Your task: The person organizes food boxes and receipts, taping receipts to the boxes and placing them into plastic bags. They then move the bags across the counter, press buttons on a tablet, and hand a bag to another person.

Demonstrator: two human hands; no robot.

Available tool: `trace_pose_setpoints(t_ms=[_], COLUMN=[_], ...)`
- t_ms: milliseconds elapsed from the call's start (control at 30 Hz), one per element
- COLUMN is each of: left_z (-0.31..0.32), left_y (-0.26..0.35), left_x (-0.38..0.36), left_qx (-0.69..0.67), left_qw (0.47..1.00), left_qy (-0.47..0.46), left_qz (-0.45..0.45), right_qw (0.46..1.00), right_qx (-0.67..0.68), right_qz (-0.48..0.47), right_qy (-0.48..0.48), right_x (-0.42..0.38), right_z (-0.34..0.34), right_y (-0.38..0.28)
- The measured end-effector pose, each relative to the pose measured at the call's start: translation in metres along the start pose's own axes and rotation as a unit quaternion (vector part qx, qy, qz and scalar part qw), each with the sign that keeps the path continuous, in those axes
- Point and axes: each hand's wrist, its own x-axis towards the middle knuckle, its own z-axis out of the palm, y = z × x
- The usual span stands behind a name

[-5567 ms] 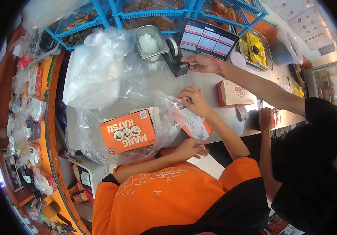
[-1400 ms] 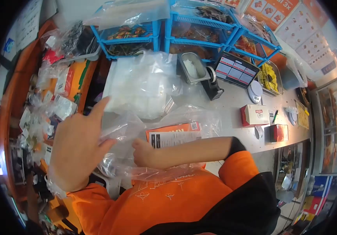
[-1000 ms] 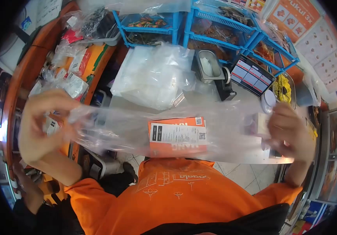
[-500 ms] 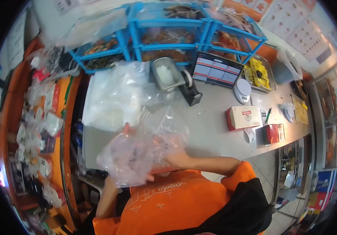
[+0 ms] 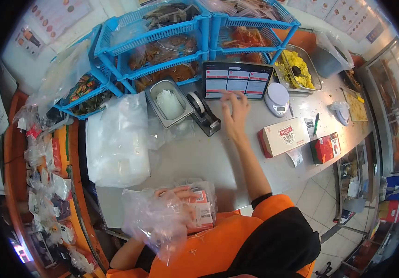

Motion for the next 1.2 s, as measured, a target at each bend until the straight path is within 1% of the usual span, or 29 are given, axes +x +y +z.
trace_pose_setpoints(t_ms=[33, 67, 133, 167, 233, 267, 333, 367, 433, 467, 500, 533, 567, 600, 633, 667, 700, 733, 800, 833, 900, 967, 1033, 1100, 1133, 1167, 1200], left_z=[-0.002, -0.001, 0.002, 0.001, -0.001, -0.001, 0.0, 0.004, 0.012, 0.011, 0.008, 0.007, 0.008, 0.01, 0.013, 0.015, 0.016, 0.018, 0.019, 0.02, 0.024, 0.02, 0.017, -0.023, -0.011, 0.007, 0.015], left_y=[0.001, 0.002, 0.005, 0.006, 0.006, 0.004, -0.005, -0.01, -0.018, -0.012, 0.0, 0.008, 0.011, 0.012, 0.012, 0.011, 0.01, 0.01, 0.016, 0.019, 0.025, 0.023, 0.014, 0.027, 0.012, -0.021, -0.039], left_x=[0.002, 0.003, 0.004, 0.006, 0.008, 0.006, -0.001, -0.004, -0.006, -0.004, 0.002, 0.004, 0.003, -0.005, -0.015, -0.028, -0.043, -0.058, -0.089, -0.106, -0.127, -0.126, -0.119, -0.069, -0.075, -0.074, -0.075], left_qx=[-0.005, -0.006, -0.12, -0.121, -0.141, -0.142, -0.045, -0.044, -0.05, -0.051, -0.069, -0.088, -0.1, -0.108, -0.114, -0.121, -0.129, -0.138, -0.157, -0.171, -0.191, -0.206, -0.211, -0.119, -0.121, -0.282, -0.431], left_qw=[1.0, 1.0, 0.981, 0.98, 0.978, 0.977, 0.998, 0.998, 0.998, 0.997, 0.99, 0.977, 0.967, 0.963, 0.958, 0.953, 0.944, 0.931, 0.893, 0.867, 0.825, 0.797, 0.78, 0.799, 0.796, 0.734, 0.644], left_qy=[-0.015, -0.017, 0.026, 0.025, 0.023, 0.023, 0.009, 0.009, 0.042, 0.046, 0.091, 0.135, 0.158, 0.164, 0.169, 0.177, 0.186, 0.204, 0.25, 0.274, 0.308, 0.322, 0.32, 0.333, 0.34, 0.439, 0.517], left_qz=[-0.023, -0.024, -0.152, -0.156, -0.154, -0.156, -0.032, -0.033, -0.016, -0.019, -0.08, -0.14, -0.171, -0.185, -0.2, -0.216, -0.239, -0.27, -0.339, -0.379, -0.434, -0.468, -0.495, -0.487, -0.486, -0.434, -0.364], right_qw=[0.995, 0.995, 0.984, 0.985, 0.976, 0.977, 0.977, 0.977, 0.994, 0.998, 0.991, 0.988, 0.976, 0.969, 0.939, 0.932, 0.924, 0.927, 0.929, 0.93, 0.972, 0.96, 0.926, 0.92, 0.906, 0.883, 0.88], right_qx=[-0.099, -0.097, -0.157, -0.154, -0.179, -0.178, -0.178, -0.176, -0.076, 0.022, 0.12, 0.129, 0.153, 0.023, -0.109, -0.136, -0.163, -0.163, -0.165, -0.163, -0.141, -0.023, 0.159, 0.281, 0.284, 0.283, 0.247], right_qz=[-0.001, 0.001, -0.021, -0.02, -0.026, -0.025, -0.025, -0.025, -0.066, -0.061, -0.052, -0.063, -0.006, 0.001, 0.007, 0.012, 0.019, 0.016, 0.083, 0.078, 0.019, 0.132, 0.18, 0.129, 0.049, -0.028, -0.101], right_qy=[-0.001, -0.002, -0.076, -0.079, -0.118, -0.119, -0.118, -0.118, -0.04, -0.027, -0.015, -0.057, -0.157, -0.246, -0.326, -0.336, -0.344, -0.337, -0.32, -0.32, -0.188, -0.244, -0.293, -0.241, -0.311, -0.374, -0.392], right_x=[-0.001, -0.004, -0.005, -0.005, -0.005, -0.004, -0.002, -0.001, 0.007, 0.014, 0.022, 0.032, 0.042, 0.049, 0.053, 0.048, 0.045, 0.05, 0.061, 0.064, 0.061, 0.076, 0.085, 0.08, 0.064, 0.039, 0.009], right_z=[0.0, -0.001, -0.001, -0.002, -0.001, -0.001, 0.001, 0.001, 0.003, 0.016, 0.036, 0.055, 0.073, 0.106, 0.14, 0.175, 0.195, 0.192, 0.18, 0.174, 0.159, 0.151, 0.111, 0.091, 0.065, 0.034, 0.018], right_y=[0.021, 0.034, 0.05, 0.053, 0.057, 0.059, 0.061, 0.053, 0.029, 0.012, -0.009, -0.03, -0.053, -0.062, -0.063, -0.054, -0.046, -0.053, -0.073, -0.077, -0.073, -0.06, -0.073, -0.087, -0.116, -0.146, -0.171])
